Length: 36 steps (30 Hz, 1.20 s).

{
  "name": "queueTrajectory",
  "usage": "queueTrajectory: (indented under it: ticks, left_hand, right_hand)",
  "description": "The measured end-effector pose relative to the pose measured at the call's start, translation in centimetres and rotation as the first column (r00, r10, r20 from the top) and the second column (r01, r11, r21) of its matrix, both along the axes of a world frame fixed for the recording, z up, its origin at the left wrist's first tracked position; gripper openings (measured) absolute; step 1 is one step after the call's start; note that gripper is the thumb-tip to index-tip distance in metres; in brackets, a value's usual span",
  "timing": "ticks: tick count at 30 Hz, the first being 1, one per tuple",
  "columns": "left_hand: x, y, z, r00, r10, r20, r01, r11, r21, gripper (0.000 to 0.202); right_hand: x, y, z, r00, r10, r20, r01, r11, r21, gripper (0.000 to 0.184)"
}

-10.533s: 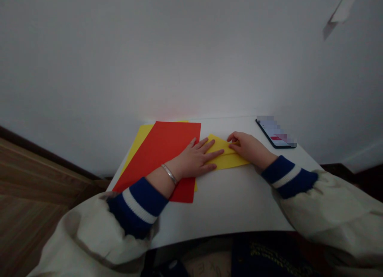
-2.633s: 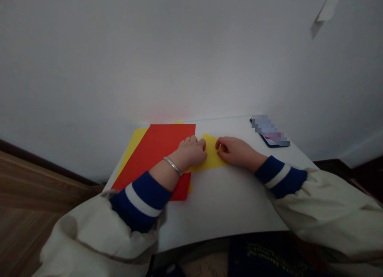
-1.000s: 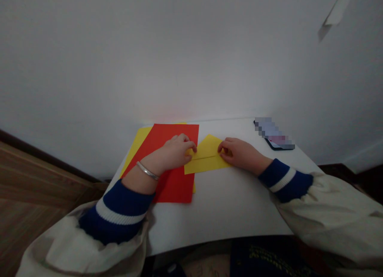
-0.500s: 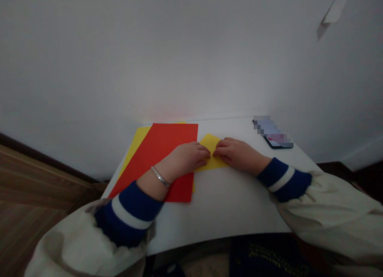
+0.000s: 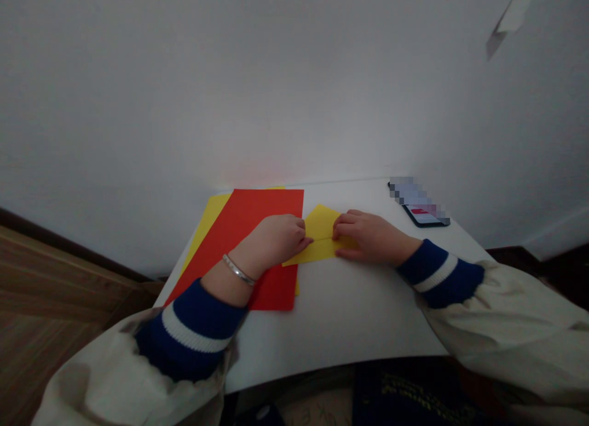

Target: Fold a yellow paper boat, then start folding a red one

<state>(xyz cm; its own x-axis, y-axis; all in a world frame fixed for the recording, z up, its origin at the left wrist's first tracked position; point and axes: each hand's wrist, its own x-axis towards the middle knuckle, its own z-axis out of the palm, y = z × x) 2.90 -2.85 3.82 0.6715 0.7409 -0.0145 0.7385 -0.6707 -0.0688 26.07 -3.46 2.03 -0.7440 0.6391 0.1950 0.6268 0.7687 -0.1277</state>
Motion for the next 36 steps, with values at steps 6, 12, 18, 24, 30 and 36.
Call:
queueTrajectory:
  ticks: [6,12,18,24,30,36]
  left_hand:
    - [0.0,-0.1,0.0,0.996,0.087,-0.035,-0.084,0.994,0.071,0.038]
    - [0.3,0.4,-1.3,0.996,0.02,0.084,-0.027,0.995,0.093,0.027]
    - [0.2,0.9,-2.2,0.972,-0.085,0.22,0.082,0.996,0.024,0.033]
    - [0.2,1.5,-2.5,0.909,-0.013,0.417,0.05,0.996,-0.079,0.036]
    - [0.2,1.9,-3.4,0.639,0.309,0.704,-0.041,0.928,-0.37,0.033]
    - [-0.9,2.5,-3.3,0.45,0.413,0.792,0.015,0.883,-0.469,0.044]
  right_hand:
    - [0.3,0.0,0.1,0.999,-0.012,-0.039,0.008,0.996,-0.09,0.027]
    - [0.1,0.2,-0.2,0.997,-0.038,-0.074,0.03,0.993,-0.11,0.03]
    - [-0.5,0.1,-0.3,0.99,-0.141,0.014,0.141,0.99,-0.002,0.032]
    - [-0.5,0.0,-0.1,0.975,-0.191,0.116,0.177,0.977,0.119,0.022]
    - [-0.2,-0.2,-0.2,0.925,-0.349,-0.149,0.367,0.923,0.117,0.018]
    - [-0.1,-0.5,0.0,0.777,-0.359,-0.518,0.377,0.923,-0.075,0.016]
